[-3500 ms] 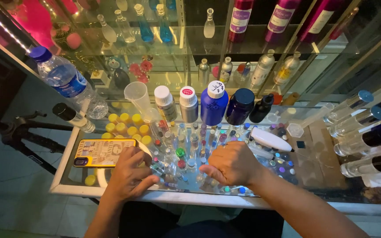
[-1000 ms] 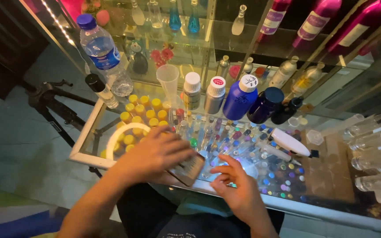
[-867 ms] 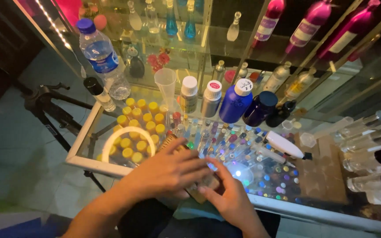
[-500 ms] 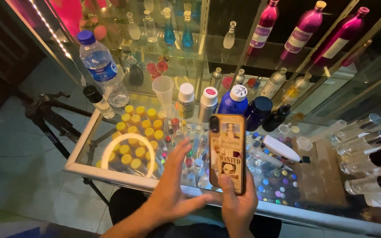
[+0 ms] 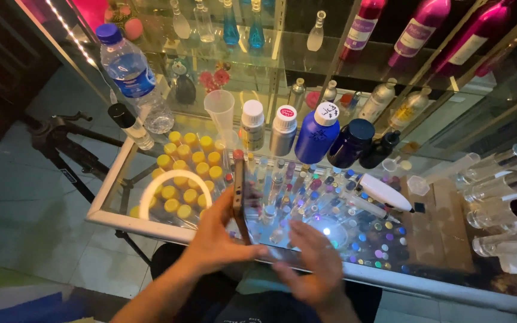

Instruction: Filling and organizing small perfume bottles on a glass display counter using a handheld tool.

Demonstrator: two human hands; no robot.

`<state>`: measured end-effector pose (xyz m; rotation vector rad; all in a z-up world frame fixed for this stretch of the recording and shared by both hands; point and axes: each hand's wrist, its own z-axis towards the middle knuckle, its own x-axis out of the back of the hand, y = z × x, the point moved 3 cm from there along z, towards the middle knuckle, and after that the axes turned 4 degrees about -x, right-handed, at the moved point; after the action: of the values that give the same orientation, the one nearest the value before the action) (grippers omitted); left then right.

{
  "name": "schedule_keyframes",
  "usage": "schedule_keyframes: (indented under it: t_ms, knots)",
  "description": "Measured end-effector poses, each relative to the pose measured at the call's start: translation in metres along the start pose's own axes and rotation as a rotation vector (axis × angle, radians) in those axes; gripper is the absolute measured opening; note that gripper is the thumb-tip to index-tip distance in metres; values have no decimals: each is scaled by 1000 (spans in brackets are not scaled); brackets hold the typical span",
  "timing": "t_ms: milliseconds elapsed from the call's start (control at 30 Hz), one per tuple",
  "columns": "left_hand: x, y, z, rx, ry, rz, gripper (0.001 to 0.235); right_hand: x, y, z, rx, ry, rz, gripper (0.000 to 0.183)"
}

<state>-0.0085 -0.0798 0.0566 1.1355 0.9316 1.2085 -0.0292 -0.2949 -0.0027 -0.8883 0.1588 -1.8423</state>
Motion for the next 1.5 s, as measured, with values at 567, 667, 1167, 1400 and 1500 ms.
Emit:
schedule_keyframes:
  t_ms: [567,667,1167,1400,1500]
  knots:
    - [95,26,16,633,-199,852,94,51,36,11,-391,-169,-125,28]
    - [97,31,18,719,-189,828,95,50,35,11,-345,-161,-113,29]
    - [102,28,26,848,-59,607,56,41,34,17,-197,-261,-522,56]
    - [100,30,27,829,-45,597,49,38,37,15,-271,-340,-533,78]
    - [99,32,28,850,-31,581,51,39,34,17,-304,-311,-421,85]
